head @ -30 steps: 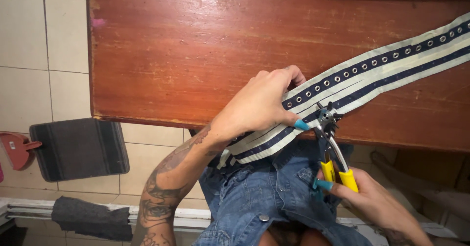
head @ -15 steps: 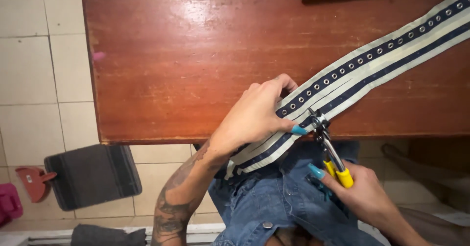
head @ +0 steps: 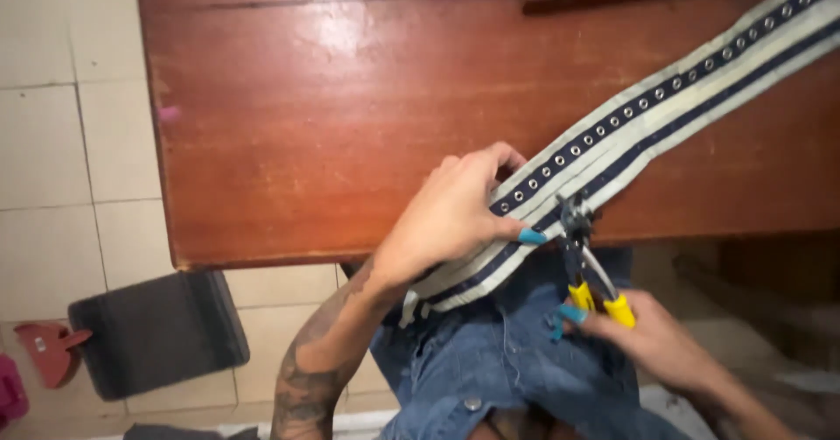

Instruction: Using a rotary hole punch tool to create holes in a decorative belt

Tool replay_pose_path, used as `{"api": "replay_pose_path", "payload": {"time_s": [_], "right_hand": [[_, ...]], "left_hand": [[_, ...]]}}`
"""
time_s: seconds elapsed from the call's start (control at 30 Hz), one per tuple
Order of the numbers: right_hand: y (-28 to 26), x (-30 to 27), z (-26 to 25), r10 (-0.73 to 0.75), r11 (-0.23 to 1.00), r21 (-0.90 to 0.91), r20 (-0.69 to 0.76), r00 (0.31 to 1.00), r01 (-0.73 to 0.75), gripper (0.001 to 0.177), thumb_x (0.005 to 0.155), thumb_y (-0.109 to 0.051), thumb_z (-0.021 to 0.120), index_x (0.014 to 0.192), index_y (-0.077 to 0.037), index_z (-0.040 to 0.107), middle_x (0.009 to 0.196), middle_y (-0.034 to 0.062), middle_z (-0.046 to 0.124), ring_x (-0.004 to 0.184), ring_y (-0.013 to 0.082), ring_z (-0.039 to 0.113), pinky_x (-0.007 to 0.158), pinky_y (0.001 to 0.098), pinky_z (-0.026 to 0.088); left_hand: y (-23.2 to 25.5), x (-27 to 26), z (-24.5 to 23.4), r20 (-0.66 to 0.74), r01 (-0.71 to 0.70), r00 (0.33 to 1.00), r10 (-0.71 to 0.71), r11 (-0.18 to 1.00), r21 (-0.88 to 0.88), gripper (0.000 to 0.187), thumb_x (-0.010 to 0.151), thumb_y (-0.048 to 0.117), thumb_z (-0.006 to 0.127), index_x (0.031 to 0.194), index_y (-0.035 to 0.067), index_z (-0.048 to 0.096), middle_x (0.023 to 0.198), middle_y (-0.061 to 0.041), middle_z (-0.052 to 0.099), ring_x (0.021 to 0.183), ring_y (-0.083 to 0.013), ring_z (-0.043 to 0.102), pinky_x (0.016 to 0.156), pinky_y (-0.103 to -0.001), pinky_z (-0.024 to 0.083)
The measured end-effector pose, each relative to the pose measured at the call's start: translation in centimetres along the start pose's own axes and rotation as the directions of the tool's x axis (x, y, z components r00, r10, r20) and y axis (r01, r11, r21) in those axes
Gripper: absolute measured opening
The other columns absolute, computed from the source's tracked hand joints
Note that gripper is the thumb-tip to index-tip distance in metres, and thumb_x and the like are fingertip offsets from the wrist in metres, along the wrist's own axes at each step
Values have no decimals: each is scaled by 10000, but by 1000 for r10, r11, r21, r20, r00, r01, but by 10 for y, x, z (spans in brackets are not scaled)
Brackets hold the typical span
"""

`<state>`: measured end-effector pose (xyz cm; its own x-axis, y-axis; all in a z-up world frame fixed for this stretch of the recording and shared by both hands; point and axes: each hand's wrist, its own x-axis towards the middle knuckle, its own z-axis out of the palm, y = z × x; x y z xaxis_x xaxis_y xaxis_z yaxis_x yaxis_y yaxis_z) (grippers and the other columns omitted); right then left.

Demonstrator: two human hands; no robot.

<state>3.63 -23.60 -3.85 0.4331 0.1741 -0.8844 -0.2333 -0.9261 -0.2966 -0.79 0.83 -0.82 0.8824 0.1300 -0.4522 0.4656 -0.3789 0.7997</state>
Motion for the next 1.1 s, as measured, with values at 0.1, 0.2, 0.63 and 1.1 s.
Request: {"api": "replay_pose_path", "payload": {"time_s": [0.1,0.2,0.63,1.1], "right_hand": [[4,-2,-6,-72,976,215,107,992,47,321,726,-100,555,991,10,699,853,116,756,816,176,676,797,253,469],[-7,-7,-11,-46,963,267,99,994,18,215,719,-82,604,852,67,683,694,181,686,683,249,645,715,312,458],[7,3,-15,-22,1000,-4,62,998,22,280,717,-112,559,902,-62,763,799,53,775,749,126,680,729,237,471],[9,5,-1,-28,989,-145,-114,993,11,391,763,-351,654,577,-83,439,555,17,410,526,128,352,501,287,277]], "left_hand": [[1,0,-3,56,43,998,-41,998,-39,413,550,169,727,920,184,545,791,41,670,699,-114,602,615,-274,441],[-1,2,-4,109,18,994,-19,1000,9,409,587,206,741,940,175,535,749,38,658,655,-115,583,597,-284,429],[-2,4,-3,79,-4,997,2,999,32,388,588,186,715,931,176,534,809,29,663,705,-156,587,630,-309,421],[0,3,-3,109,15,994,-18,999,33,373,598,200,705,930,180,534,814,40,667,708,-146,591,621,-307,430]]}}
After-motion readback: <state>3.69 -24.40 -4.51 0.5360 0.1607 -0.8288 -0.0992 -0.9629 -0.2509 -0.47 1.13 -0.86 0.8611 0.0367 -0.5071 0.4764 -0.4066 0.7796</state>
